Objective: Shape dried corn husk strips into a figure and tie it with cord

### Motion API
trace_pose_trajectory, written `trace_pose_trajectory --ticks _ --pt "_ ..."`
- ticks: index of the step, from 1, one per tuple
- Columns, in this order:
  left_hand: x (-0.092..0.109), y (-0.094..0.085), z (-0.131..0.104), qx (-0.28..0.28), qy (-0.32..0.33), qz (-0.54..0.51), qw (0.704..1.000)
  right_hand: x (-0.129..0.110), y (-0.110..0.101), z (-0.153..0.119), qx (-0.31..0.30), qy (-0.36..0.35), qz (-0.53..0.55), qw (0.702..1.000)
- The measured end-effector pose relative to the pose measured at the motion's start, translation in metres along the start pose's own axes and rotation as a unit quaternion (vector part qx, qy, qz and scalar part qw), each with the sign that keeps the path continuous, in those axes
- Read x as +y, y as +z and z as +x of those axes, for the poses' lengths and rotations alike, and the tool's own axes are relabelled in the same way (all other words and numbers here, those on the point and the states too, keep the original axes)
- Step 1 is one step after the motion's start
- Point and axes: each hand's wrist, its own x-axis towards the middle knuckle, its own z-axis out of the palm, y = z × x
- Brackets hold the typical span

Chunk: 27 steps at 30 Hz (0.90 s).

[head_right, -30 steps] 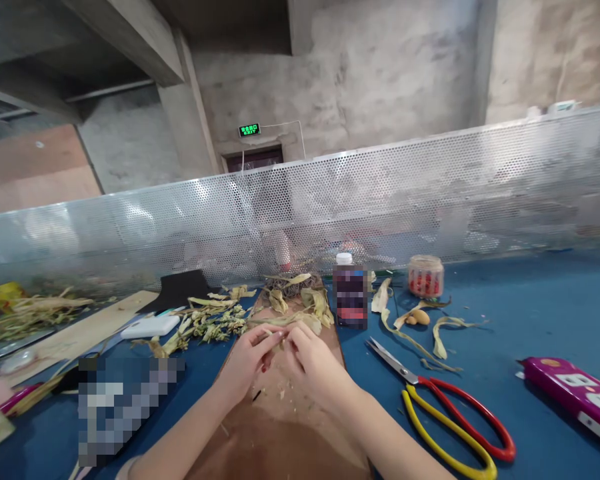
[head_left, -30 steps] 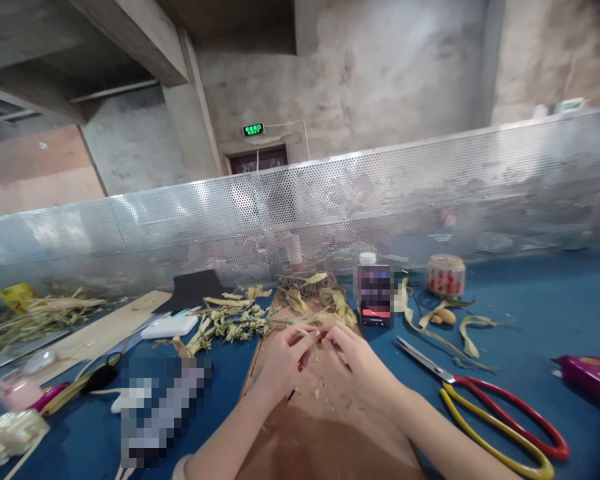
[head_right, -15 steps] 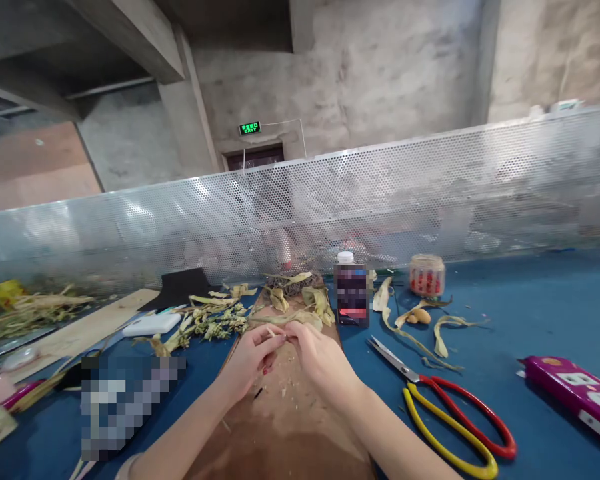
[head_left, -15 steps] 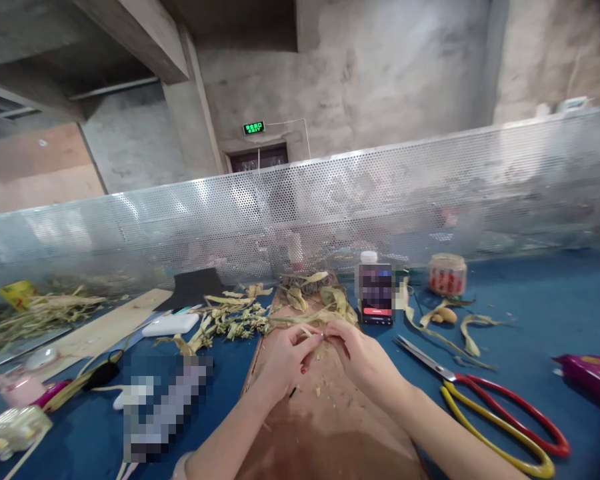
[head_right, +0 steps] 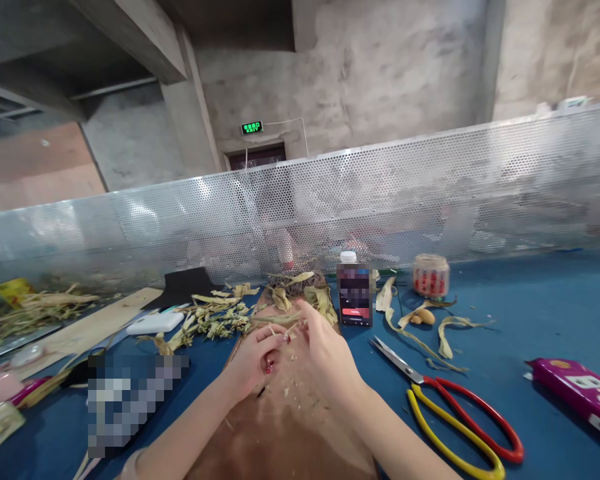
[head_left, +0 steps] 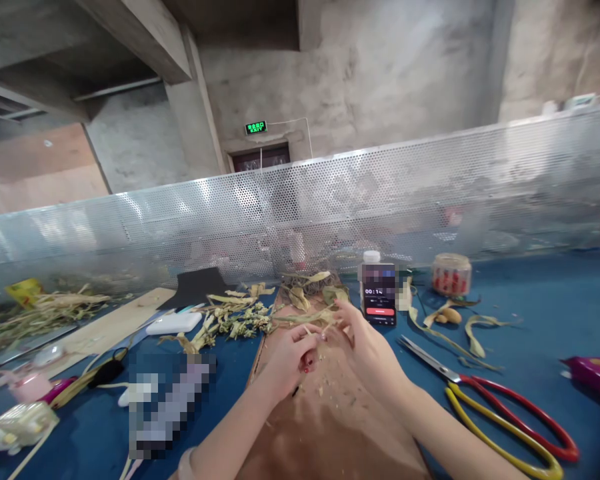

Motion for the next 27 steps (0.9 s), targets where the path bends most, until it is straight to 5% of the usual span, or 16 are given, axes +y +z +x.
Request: trace_pose_trajectory --ticks 3,8,14,27 --pt "-0.001 -0.001 0.003 0.020 0.001 -0.036 0.999 -0.003 -0.002 0.001 -0.007 0.009 -0.019 1.000" --pt "0.000 0.001 0.002 -0.006 -0.005 -0.024 1.000 -0.003 0.000 0.002 -0.155 -0.005 0.078 0.985" --pt "0.003 0.002 0.000 -0.047 -0.051 -0.010 0.998 -0.009 -0.010 0.006 -0.194 -0.005 0.217 0.957" --pt "0.006 -0.005 -0.006 -0.145 -0.093 -0.008 0.985 0.002 -0.025 0.009 -0.321 0.072 0.316 0.890"
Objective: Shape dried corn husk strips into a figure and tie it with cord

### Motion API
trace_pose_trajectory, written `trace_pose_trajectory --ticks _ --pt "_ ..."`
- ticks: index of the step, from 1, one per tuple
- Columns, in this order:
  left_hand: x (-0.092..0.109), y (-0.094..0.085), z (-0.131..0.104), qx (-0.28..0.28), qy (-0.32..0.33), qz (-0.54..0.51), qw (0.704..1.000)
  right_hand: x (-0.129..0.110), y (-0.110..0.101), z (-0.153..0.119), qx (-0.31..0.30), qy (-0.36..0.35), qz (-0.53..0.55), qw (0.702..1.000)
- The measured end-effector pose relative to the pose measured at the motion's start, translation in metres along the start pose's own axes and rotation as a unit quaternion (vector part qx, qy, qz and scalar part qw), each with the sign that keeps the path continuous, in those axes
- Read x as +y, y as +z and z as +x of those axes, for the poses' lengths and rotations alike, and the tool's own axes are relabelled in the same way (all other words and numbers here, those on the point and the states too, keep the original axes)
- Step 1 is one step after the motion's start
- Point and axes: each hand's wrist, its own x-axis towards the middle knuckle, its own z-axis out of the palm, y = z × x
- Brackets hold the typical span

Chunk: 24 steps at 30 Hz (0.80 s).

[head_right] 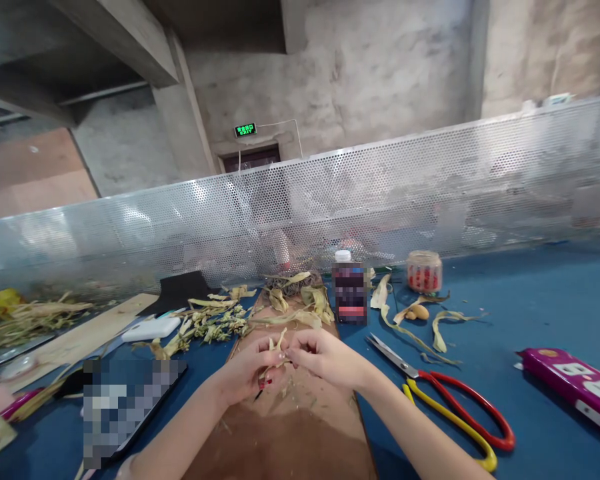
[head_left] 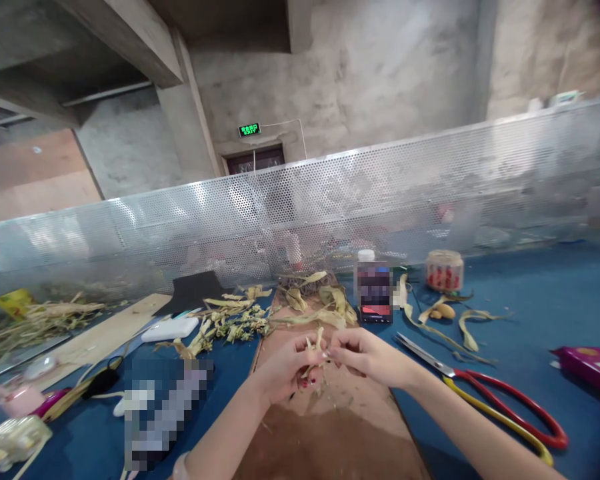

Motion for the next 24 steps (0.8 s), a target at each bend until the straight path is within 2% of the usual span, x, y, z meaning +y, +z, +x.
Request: trace_pose_trajectory --ticks 13,20,24 --pt "0.002 0.003 -0.003 0.024 0.007 0.026 0.999 0.001 -0.007 0.000 0.011 0.017 -0.015 1.000" --pt "-0.005 -0.002 0.005 0.048 0.039 -0.026 0.998 0.002 -0.003 0.001 0.029 0.054 -0.054 0.997" --pt "-0.008 -0.004 0.007 0.068 0.037 -0.025 0.997 0.000 0.002 0.003 0.011 0.013 -0.062 0.998"
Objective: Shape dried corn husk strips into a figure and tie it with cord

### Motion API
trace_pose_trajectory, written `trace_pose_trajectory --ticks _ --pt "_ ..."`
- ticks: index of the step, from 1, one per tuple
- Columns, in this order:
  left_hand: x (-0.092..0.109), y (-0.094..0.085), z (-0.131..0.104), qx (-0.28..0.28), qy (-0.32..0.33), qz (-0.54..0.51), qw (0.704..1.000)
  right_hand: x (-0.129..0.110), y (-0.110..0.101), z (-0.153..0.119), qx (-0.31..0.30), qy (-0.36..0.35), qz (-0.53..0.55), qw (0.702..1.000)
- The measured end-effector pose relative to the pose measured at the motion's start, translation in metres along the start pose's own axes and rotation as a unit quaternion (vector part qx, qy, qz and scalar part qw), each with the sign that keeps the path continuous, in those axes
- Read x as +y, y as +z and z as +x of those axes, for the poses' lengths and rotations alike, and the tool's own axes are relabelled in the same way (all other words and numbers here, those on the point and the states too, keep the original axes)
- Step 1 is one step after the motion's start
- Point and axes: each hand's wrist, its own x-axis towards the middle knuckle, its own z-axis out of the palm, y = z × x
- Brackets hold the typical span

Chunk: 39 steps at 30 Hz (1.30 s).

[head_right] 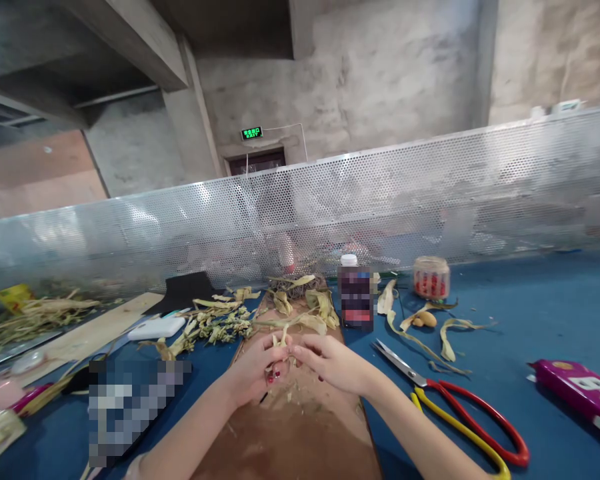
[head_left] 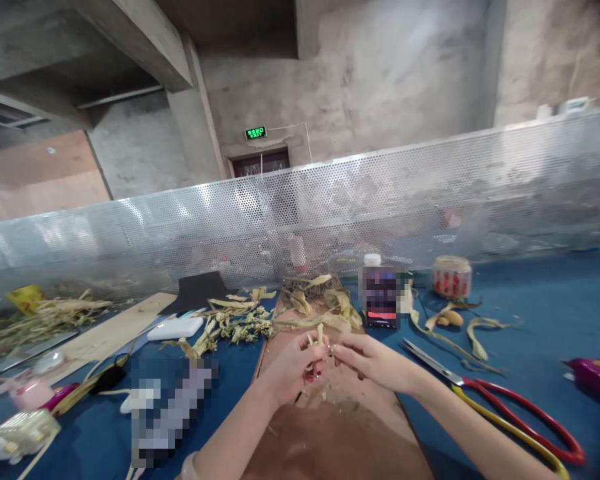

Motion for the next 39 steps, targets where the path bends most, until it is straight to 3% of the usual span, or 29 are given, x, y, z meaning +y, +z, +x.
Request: trace_pose_trajectory --ticks 4,17,23,33,37,39 --pt "-0.001 0.001 0.000 -0.019 -0.012 0.007 1.000 -0.002 0.003 0.000 -0.012 -0.029 0.002 1.000" --pt "0.003 0.002 0.000 -0.041 -0.085 -0.087 0.992 -0.003 0.005 -0.001 0.020 -0.003 -0.003 1.000" --pt "0.003 0.004 -0.002 -0.042 -0.063 -0.071 0.995 -0.004 0.007 0.001 0.027 0.019 0.009 0.999" --pt "0.007 0.008 -0.006 -0.036 -0.054 -0.057 0.996 0.009 0.010 0.002 0.072 0.051 0.120 0.989" --pt "0.002 0.004 -0.003 -0.017 -0.021 -0.018 0.999 0.009 0.009 0.002 0.061 0.062 0.092 0.992" --pt "-0.001 0.003 -0.001 -0.013 -0.010 -0.002 1.000 0.009 0.010 0.004 0.085 0.059 0.056 0.993"
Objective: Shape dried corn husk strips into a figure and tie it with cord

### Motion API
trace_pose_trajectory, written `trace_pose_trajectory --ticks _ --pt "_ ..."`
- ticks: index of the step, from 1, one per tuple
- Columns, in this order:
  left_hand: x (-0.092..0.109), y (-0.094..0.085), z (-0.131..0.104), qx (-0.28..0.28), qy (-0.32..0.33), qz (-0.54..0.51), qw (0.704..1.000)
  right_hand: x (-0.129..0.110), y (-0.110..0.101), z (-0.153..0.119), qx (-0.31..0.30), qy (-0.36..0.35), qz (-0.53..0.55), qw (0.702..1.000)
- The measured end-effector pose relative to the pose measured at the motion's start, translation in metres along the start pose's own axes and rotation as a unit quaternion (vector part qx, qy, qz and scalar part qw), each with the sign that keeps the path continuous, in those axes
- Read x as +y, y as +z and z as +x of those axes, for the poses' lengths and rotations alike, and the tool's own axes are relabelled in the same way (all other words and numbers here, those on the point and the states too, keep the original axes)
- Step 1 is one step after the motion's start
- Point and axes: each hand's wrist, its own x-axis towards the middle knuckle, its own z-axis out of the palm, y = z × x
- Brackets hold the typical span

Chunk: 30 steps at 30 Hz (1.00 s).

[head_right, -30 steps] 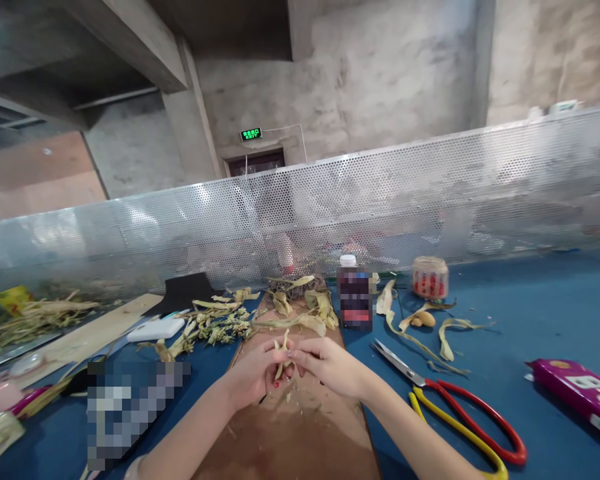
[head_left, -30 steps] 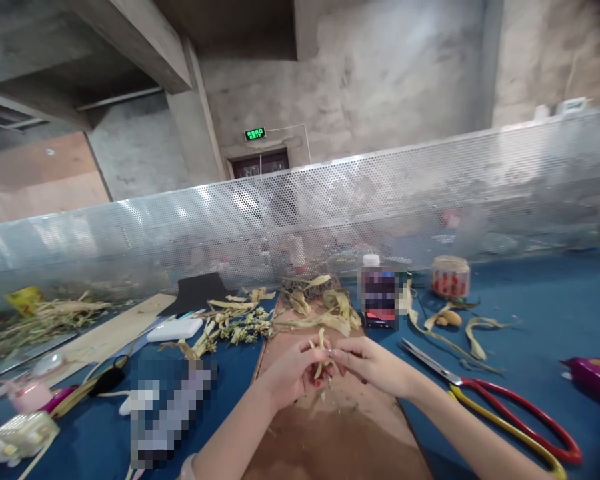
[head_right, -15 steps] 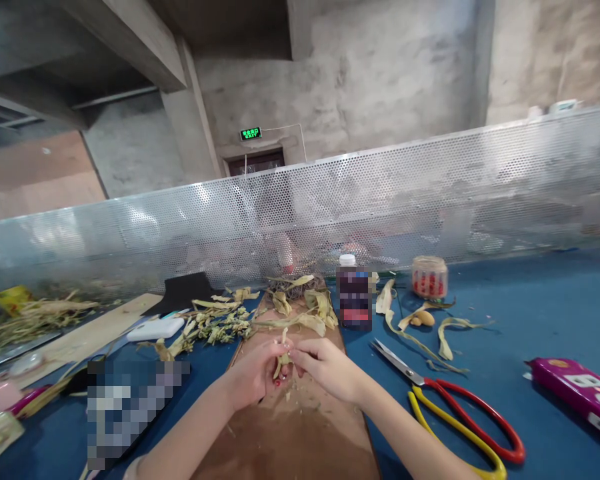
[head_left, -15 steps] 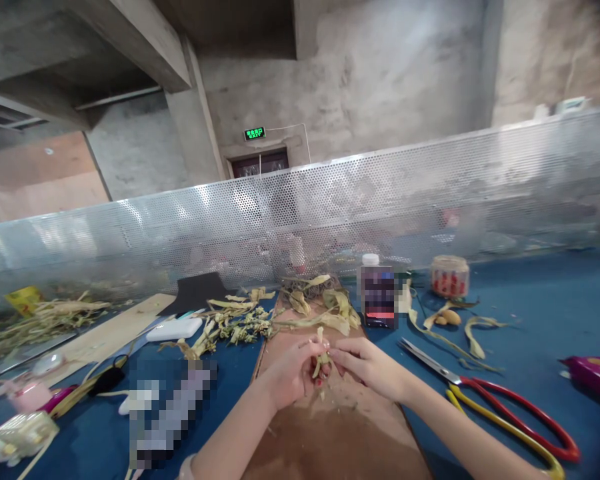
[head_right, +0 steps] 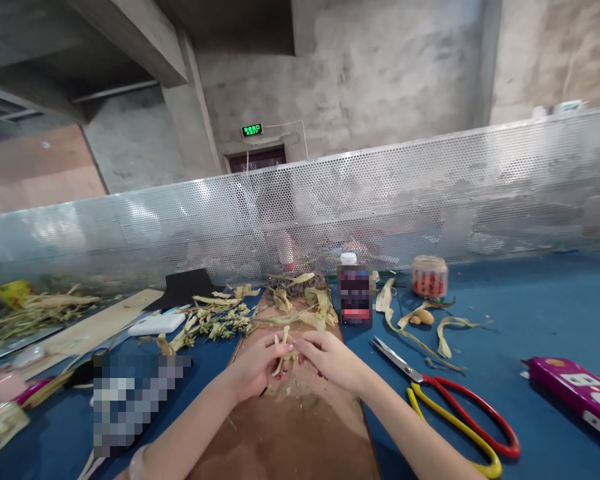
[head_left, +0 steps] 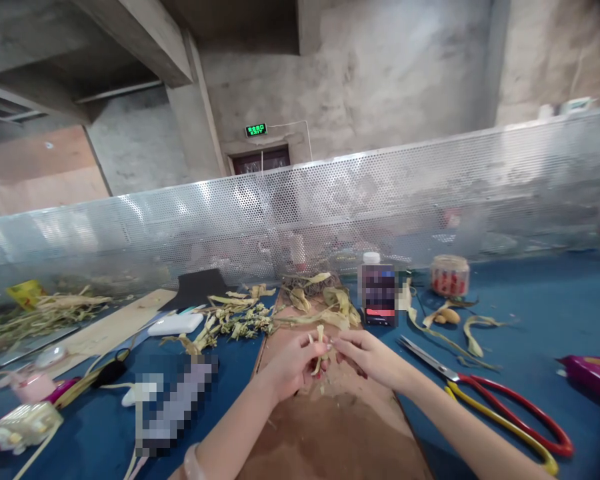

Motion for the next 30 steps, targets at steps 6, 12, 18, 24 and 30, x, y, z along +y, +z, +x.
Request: trace_pose_trajectory --ticks 6,12,18,24,30 --pt "-0.006 0.007 0.000 -0.026 0.002 -0.011 1.000 0.000 0.005 0.010 0.083 -0.062 -0.014 0.994" --pt "-0.013 0.010 0.002 -0.035 -0.013 0.013 0.999 0.010 0.003 0.013 0.131 -0.046 0.050 0.989" --pt "-0.018 0.014 0.004 -0.034 -0.007 -0.013 0.999 0.013 0.005 0.015 0.175 -0.074 -0.016 0.982" --pt "-0.016 0.012 0.011 0.047 0.030 -0.147 0.988 0.002 0.012 0.005 0.261 -0.074 -0.146 0.951" --pt "-0.008 0.002 0.009 0.053 0.091 -0.193 0.975 0.000 0.022 -0.002 0.204 -0.005 -0.232 0.951"
